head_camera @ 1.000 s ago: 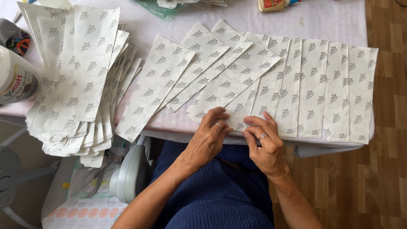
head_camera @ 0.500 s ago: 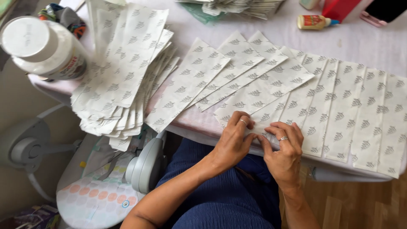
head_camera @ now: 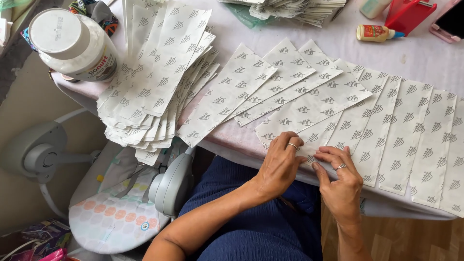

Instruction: Applying glue to paper strips, folding them, and arranging them into organized stacks on a work table.

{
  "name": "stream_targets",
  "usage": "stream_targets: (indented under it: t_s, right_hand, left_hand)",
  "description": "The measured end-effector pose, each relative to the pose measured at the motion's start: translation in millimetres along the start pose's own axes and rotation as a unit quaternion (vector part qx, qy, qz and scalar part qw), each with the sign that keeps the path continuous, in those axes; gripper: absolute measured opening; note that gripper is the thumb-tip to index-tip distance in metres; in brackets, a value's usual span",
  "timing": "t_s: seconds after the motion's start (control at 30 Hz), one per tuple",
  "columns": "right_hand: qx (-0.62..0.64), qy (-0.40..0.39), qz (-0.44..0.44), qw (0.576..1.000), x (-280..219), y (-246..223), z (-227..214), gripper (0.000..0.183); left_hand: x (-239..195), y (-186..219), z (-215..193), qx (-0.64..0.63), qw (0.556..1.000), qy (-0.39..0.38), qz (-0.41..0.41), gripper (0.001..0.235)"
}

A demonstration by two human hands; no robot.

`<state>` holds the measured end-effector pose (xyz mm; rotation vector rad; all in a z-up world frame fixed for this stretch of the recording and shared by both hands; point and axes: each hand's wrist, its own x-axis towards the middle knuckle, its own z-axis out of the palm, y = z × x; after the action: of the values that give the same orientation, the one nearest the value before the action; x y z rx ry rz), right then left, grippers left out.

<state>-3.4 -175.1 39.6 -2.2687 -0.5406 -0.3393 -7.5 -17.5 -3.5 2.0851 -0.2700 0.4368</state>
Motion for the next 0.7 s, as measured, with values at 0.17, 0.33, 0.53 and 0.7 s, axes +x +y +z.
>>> stream_targets:
  t_s: [0.17,0.33,0.53,0.7]
  right_hand:
    - [-0.002,-0.001,0.002,1.000,1,0,-1,0.017]
    - [-0.044,0.048,-0.015,0.998,-2,7,17,0.024]
    - [0.001,-0.021,0.032,0.999,0,2,-2,0.023]
    - [-0.019,0.009,-0.014,1.000,8,-13,-5,0.030]
  left_hand:
    - [-2,-1,-2,-0.056,0.998,-0.003,0.022,0.027]
    - [-7,4,-1,0.012,0.999,0.000,0.045,0.044]
    - [-11,-4,-4,-0.021,0.997,-0.020,0.070,0.041]
    - [-11,-28,-44,0.021,0.991,0.036,0.125,0.047]
